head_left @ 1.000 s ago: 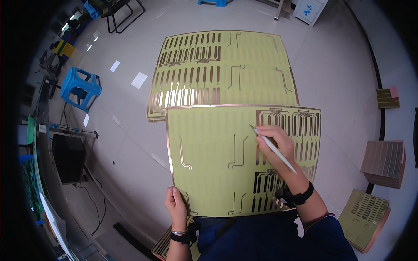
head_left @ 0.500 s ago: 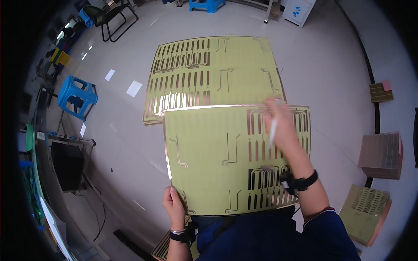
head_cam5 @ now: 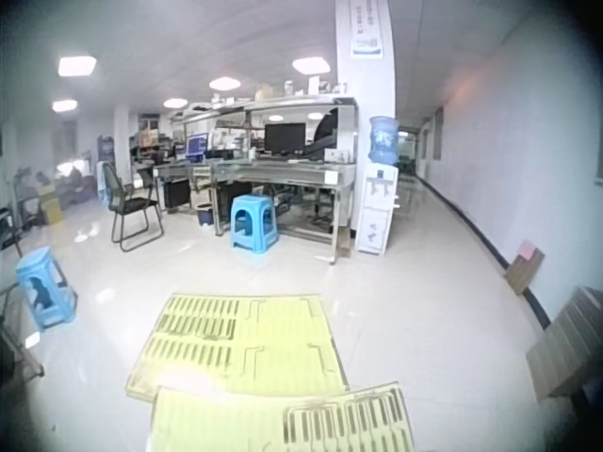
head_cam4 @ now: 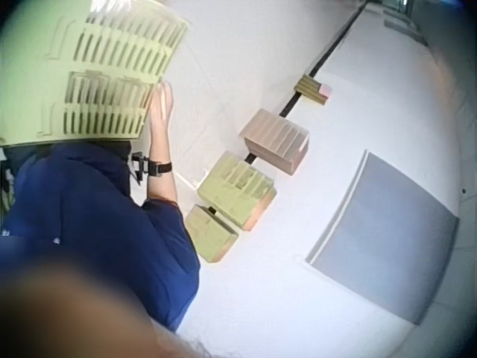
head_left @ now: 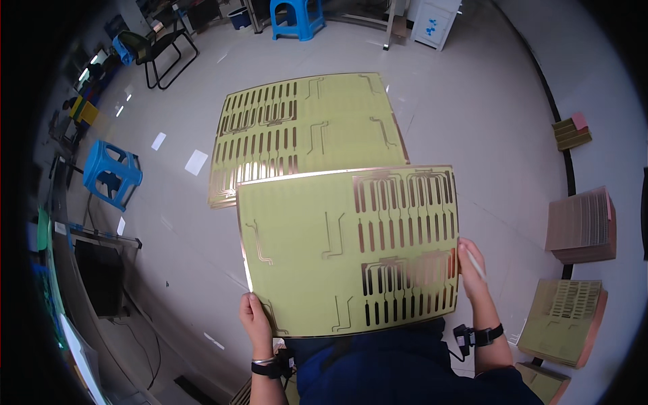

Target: Marking specific points on a series of metal fabrication sheets using a white marker.

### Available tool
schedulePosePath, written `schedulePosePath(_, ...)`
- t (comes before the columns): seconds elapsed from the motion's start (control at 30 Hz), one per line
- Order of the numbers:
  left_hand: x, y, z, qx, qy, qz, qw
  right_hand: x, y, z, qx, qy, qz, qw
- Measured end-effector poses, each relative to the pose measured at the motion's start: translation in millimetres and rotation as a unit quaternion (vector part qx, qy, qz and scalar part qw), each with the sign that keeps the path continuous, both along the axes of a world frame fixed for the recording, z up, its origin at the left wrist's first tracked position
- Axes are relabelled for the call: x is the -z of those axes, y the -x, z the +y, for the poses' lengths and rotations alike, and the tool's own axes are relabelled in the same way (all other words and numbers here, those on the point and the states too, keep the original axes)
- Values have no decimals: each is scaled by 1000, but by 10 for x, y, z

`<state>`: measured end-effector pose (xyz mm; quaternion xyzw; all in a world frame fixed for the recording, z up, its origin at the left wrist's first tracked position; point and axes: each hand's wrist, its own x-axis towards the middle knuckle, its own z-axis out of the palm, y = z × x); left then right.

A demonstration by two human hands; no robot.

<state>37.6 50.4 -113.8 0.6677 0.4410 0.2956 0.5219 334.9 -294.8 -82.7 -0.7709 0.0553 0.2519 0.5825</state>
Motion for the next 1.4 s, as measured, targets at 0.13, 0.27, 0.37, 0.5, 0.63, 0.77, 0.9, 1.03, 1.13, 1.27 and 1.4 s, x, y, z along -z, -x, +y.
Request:
schedulePosePath(0.13,106,39,78,-8,20,-20,1000,-230,44,311,24,-76,-138,987)
schedulePosePath(0.27,96,16,213,-28,1,-60,998,-523,19,442,14,-112,-133,985)
schedulePosePath(0.37,-28,-93,258,-33,2,-83,996,-602,-32,473,6,-134,-185,974)
schedulePosePath(0.5,-173,-95,309,-17,30,-59,998,-769,-27,514,8,-154,-174,973)
schedulePosePath(0.63,-204,-28,395,33,53,0,998,-790,-78,499,-9,-185,-167,969)
schedulePosePath(0.77,-189,-158,465,44,122,41,991,-815,-158,535,-10,-215,-115,970)
schedulePosePath(0.9,-326,-228,671,24,53,21,998,-875,-209,587,-8,-207,-89,974)
schedulePosePath(1.03,-536,-252,771,56,121,-77,988,-808,-287,592,-12,-201,-82,976)
schedulePosePath(1.13,-689,-306,703,65,172,-98,978,-731,-341,596,-24,-168,-105,980)
schedulePosePath(1.27,-755,-382,632,71,232,-85,966,-660,-340,634,8,-187,-111,976)
schedulePosePath(1.4,-755,-431,645,68,297,-76,949,-470,-486,457,11,-126,-147,981)
